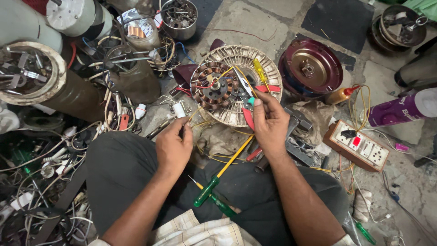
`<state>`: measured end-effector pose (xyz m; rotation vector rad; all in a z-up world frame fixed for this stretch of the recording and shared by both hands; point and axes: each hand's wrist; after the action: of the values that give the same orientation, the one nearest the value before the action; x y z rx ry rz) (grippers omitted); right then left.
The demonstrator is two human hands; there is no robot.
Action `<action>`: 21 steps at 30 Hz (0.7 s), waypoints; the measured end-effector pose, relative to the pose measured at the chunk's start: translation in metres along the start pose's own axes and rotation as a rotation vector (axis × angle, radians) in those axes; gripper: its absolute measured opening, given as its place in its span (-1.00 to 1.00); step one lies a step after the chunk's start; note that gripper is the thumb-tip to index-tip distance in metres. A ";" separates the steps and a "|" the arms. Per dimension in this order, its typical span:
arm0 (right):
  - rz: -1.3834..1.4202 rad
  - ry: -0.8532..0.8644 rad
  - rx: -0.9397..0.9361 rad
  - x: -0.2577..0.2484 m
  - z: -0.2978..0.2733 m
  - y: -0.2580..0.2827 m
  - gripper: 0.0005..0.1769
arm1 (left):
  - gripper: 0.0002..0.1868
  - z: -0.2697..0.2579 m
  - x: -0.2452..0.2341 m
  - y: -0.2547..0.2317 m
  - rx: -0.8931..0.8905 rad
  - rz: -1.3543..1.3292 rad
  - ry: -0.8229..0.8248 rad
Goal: The person sits on the floor and works on a motor stator, using pliers to cut and manipulate wires. They also use a hammer to tap the stator and handle various tools and components scattered around the workspace.
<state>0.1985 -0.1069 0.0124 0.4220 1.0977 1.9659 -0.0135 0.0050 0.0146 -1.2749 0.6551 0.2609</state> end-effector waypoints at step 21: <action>0.015 -0.010 0.011 0.000 0.000 -0.002 -0.78 | -0.81 0.000 0.001 0.004 -0.019 0.017 -0.023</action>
<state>0.1993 -0.1063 0.0113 0.4464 1.1023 1.9697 -0.0150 0.0057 0.0109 -1.2830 0.6457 0.2959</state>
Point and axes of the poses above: each hand's wrist, its own z-axis towards the middle knuckle, its own x-axis out of the palm, y = z × x, and after that the axes turned 14 degrees about -x, right-handed
